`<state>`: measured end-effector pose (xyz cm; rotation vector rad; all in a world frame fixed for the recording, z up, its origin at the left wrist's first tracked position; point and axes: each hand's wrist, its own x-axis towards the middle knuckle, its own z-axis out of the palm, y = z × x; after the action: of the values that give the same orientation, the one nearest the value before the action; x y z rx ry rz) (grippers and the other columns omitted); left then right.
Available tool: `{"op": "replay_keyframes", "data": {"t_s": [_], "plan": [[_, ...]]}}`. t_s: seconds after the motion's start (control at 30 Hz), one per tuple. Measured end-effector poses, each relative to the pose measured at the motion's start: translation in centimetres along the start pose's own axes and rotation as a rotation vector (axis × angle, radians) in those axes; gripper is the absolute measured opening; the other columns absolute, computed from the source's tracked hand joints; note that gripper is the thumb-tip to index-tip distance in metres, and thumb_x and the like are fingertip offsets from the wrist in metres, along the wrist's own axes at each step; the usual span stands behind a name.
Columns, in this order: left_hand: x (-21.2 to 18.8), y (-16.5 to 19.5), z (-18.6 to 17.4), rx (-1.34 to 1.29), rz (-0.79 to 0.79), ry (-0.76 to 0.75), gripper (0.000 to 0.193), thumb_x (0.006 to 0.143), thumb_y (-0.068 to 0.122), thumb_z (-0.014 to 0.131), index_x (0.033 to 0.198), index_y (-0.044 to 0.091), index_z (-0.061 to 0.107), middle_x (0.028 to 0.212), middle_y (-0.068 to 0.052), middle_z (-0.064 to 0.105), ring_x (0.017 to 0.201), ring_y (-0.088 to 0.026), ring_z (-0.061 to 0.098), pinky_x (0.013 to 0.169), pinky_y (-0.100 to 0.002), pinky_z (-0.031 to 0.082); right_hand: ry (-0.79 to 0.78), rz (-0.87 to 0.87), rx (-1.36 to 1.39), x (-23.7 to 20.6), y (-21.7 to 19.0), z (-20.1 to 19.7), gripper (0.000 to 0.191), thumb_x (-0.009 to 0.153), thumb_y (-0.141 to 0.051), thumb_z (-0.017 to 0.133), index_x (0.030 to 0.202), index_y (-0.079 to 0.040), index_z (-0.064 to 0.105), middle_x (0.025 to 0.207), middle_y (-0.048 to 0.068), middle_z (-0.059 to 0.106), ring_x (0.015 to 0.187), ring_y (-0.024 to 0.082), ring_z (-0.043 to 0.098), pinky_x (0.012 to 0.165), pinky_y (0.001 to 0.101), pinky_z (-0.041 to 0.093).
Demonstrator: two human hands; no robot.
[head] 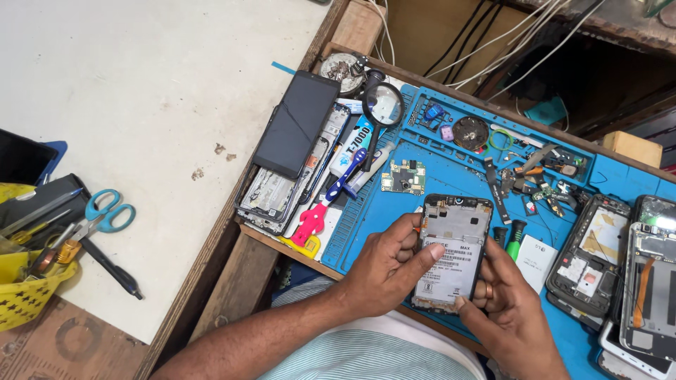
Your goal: The person removes a battery from a disassembled smartphone, places it on the workbench, and then reinserts it into the phone chassis. The person uses a screwdriver to adjust components inside the phone.
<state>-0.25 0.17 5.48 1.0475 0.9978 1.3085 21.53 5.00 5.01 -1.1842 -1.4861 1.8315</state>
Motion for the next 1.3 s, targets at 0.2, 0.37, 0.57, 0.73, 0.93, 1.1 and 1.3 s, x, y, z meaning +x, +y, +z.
{"op": "replay_keyframes", "data": {"t_s": [0.2,0.37,0.57,0.73,0.93,1.1,1.3], "plan": [[0.0,-0.4,-0.4,0.006,0.018,0.009,0.036,0.111,0.022,0.05,0.139,-0.001,0.047,0.11,-0.02,0.074,0.102,-0.022,0.075,0.088,-0.034,0.065,0.008,-0.009,0.081,0.3,0.0,0.7,0.089,0.08,0.018,0.054,0.161,-0.003,0.025,0.147,0.022,0.055,0.117,0.023,0.067,0.094,0.0358,0.054],[-0.1,-1.1,-1.0,0.037,0.028,0.013,0.034,0.109,0.019,0.049,0.136,-0.002,0.049,0.102,-0.018,0.075,0.096,-0.019,0.075,0.082,-0.031,0.064,0.043,-0.023,0.026,0.2,-0.1,1.4,0.08,0.086,0.015,0.058,0.16,0.003,0.03,0.134,0.028,0.065,0.113,0.025,0.067,0.094,0.0363,0.053],[-0.4,-2.3,-1.3,0.074,0.033,0.032,0.025,0.11,0.021,0.053,0.121,-0.002,0.054,0.086,-0.011,0.072,0.08,-0.011,0.072,0.067,-0.026,0.058,0.08,-0.025,0.001,-0.1,-0.1,1.6,0.076,0.089,0.01,0.057,0.16,0.005,0.03,0.129,0.029,0.067,0.116,0.026,0.067,0.096,0.0358,0.053],[-0.4,-2.2,-1.4,0.071,0.042,0.038,0.023,0.11,0.019,0.057,0.119,-0.002,0.054,0.089,-0.011,0.072,0.081,-0.01,0.071,0.066,-0.025,0.057,0.09,-0.02,0.0,0.1,0.4,1.5,0.073,0.089,0.009,0.056,0.158,0.006,0.032,0.128,0.029,0.068,0.116,0.026,0.067,0.096,0.0362,0.053],[-0.7,-1.0,-0.9,0.036,0.105,0.198,0.047,0.103,0.017,0.065,0.143,0.002,0.046,0.096,-0.01,0.071,0.078,-0.004,0.067,0.063,-0.02,0.055,0.057,-0.059,-0.072,-0.2,0.7,1.5,0.073,0.088,0.008,0.058,0.157,0.006,0.034,0.125,0.03,0.069,0.116,0.027,0.068,0.095,0.0363,0.054],[-0.7,-0.5,-1.1,0.06,0.15,0.313,0.047,0.098,0.015,0.073,0.136,0.001,0.05,0.099,-0.01,0.071,0.07,-0.003,0.063,0.057,-0.019,0.052,0.084,-0.138,-0.248,-0.3,1.0,2.2,0.071,0.087,0.006,0.062,0.153,0.006,0.037,0.119,0.029,0.072,0.112,0.028,0.071,0.092,0.0376,0.057],[-0.8,-0.2,-2.2,0.192,0.146,0.336,0.036,0.099,0.015,0.075,0.128,0.0,0.059,0.081,-0.011,0.073,0.069,-0.005,0.068,0.057,-0.02,0.053,0.127,-0.156,-0.344,-0.4,1.6,2.8,0.069,0.087,0.006,0.063,0.151,0.006,0.038,0.118,0.03,0.071,0.113,0.031,0.071,0.093,0.0406,0.058]]}}
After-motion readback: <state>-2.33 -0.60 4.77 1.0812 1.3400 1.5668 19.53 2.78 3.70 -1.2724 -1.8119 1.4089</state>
